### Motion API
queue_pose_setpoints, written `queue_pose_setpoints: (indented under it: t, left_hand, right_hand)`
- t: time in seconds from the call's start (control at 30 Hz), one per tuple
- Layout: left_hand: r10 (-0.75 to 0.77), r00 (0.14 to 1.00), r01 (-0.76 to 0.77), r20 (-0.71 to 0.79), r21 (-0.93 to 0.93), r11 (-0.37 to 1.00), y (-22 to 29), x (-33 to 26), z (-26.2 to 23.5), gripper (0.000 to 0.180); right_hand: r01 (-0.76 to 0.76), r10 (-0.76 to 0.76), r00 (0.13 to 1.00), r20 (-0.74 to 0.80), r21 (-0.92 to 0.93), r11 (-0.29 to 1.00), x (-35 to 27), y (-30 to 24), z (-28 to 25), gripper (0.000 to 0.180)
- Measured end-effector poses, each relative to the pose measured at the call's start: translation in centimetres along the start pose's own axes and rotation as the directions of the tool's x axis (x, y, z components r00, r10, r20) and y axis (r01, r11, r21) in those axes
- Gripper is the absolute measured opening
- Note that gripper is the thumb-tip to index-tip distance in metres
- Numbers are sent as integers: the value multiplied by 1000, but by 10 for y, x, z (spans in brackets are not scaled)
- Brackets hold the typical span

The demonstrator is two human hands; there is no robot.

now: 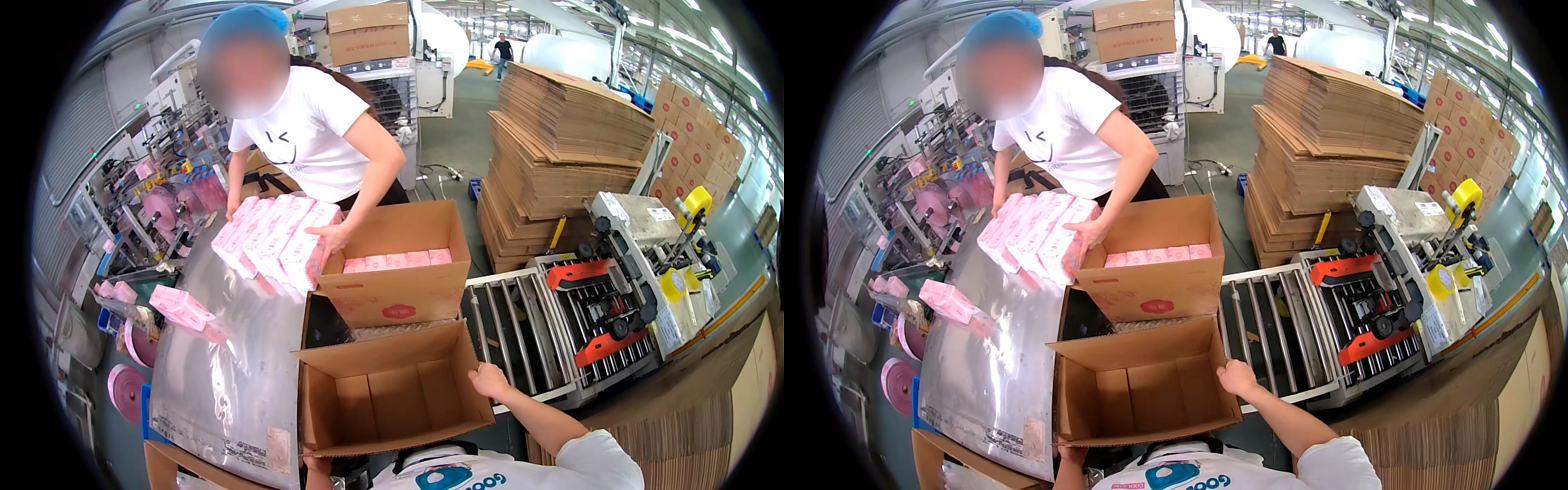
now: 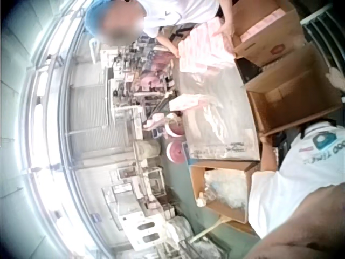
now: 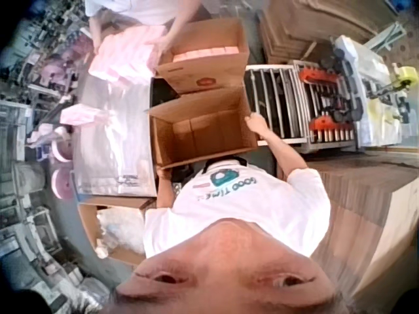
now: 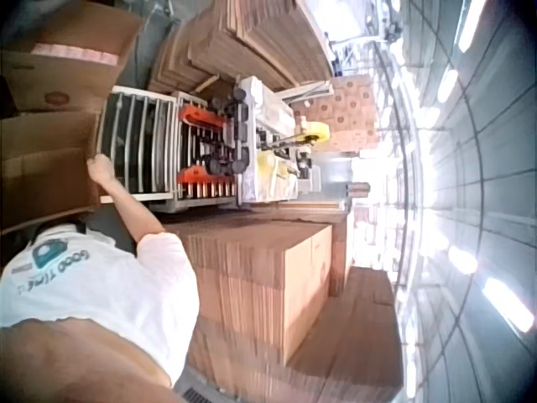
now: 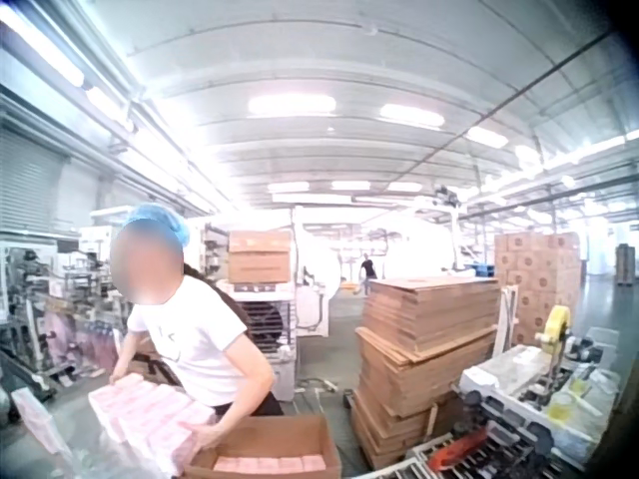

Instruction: The person packs pink wrapped items into cardboard boxes at a factory workstation, placing them in rows before pushing the completed boxes onto a conveyor belt for sealing.

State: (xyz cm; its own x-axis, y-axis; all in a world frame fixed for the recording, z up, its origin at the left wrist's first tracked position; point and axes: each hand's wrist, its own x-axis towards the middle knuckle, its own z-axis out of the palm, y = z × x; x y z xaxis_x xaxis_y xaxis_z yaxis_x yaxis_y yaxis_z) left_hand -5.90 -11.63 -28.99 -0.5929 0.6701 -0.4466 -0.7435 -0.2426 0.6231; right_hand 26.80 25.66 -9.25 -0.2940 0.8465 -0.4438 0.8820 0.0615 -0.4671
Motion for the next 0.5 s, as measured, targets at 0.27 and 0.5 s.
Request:
queue_pose_setpoints:
  t: [0.27,0.5]
  left_hand:
    - [-98,951,161,-294,199,967,79,-90,26,55]
    - [782,609,404,-134,900,-161,143,-86,83,65]
  right_hand:
    - [113,-120,992,49,122,986,10,-10,8,50]
    - [259,-244,966,-88,306,916,20,12,22,36]
